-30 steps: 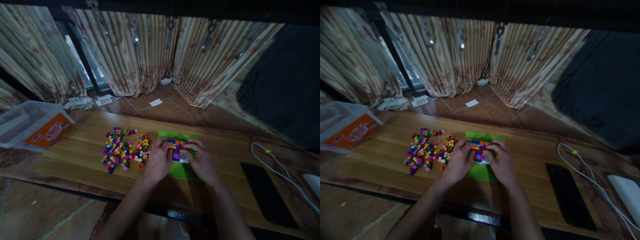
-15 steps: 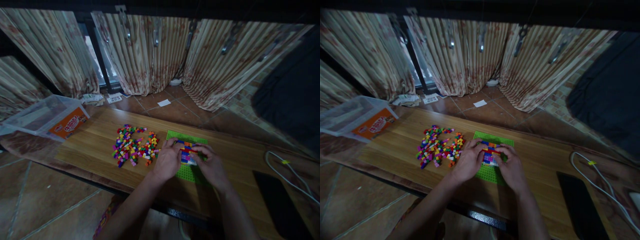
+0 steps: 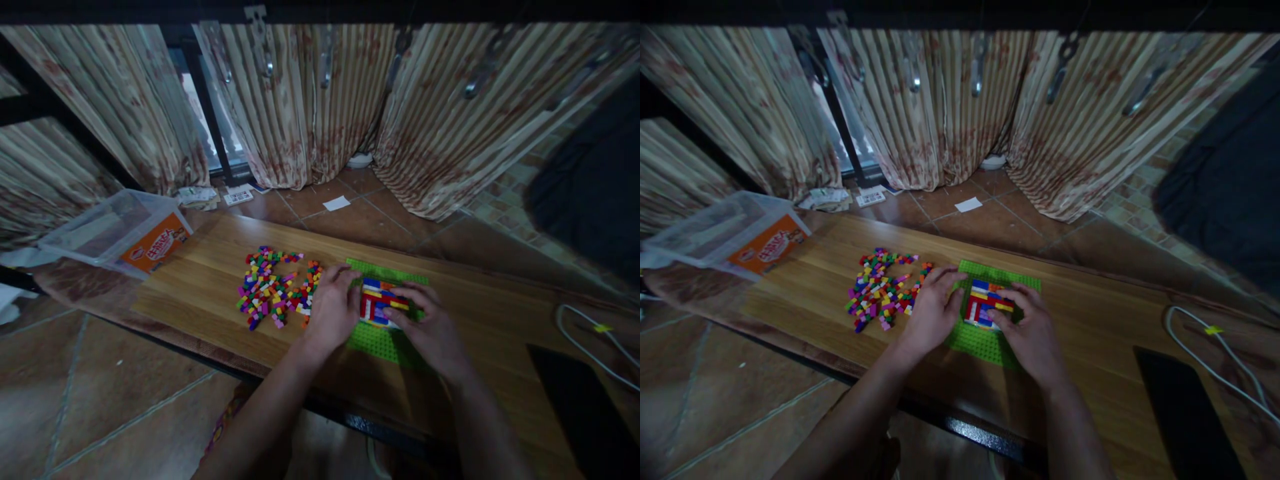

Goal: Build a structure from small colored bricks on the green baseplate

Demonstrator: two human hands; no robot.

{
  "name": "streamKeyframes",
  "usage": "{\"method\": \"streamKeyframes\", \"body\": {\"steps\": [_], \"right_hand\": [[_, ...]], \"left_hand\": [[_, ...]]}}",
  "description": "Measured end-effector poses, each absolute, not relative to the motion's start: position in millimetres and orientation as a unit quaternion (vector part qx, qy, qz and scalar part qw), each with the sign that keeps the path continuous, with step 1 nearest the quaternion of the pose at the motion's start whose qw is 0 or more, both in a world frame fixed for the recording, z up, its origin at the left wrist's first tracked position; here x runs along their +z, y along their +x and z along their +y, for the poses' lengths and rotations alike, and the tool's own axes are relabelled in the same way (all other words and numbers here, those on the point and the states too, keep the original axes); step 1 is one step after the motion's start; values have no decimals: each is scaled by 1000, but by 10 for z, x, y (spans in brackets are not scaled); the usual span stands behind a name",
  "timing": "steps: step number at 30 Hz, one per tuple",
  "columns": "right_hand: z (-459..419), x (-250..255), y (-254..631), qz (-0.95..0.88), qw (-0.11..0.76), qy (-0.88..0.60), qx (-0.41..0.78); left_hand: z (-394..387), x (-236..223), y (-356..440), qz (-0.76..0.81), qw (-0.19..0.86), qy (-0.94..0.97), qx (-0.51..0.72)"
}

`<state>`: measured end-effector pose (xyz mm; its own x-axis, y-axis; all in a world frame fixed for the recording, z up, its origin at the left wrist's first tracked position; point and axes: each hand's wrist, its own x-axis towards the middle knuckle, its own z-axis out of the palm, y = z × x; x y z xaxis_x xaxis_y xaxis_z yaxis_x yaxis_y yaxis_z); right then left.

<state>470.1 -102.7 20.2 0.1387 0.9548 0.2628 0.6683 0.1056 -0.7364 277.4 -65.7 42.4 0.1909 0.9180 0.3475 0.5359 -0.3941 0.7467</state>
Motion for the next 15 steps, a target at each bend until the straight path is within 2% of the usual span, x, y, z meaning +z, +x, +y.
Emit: {"method": "streamKeyframes", "body": {"steps": [5,8,11,15], "right_hand": [[-1080,370,4545,-564,543,-617,80],[-1132,425,4335,-520,599,-604,79],[-1194,400,4082,-574,569,-577,115],[-1244,278,3791,-685,469,-528,178]], "left_hand": [[-444,471,2438,549,262,608,510],[-351,472,2250,572,310,531,542],[-318,487,2125,573,334,510,548],[-322,512,2032,570,343,499,555]]}}
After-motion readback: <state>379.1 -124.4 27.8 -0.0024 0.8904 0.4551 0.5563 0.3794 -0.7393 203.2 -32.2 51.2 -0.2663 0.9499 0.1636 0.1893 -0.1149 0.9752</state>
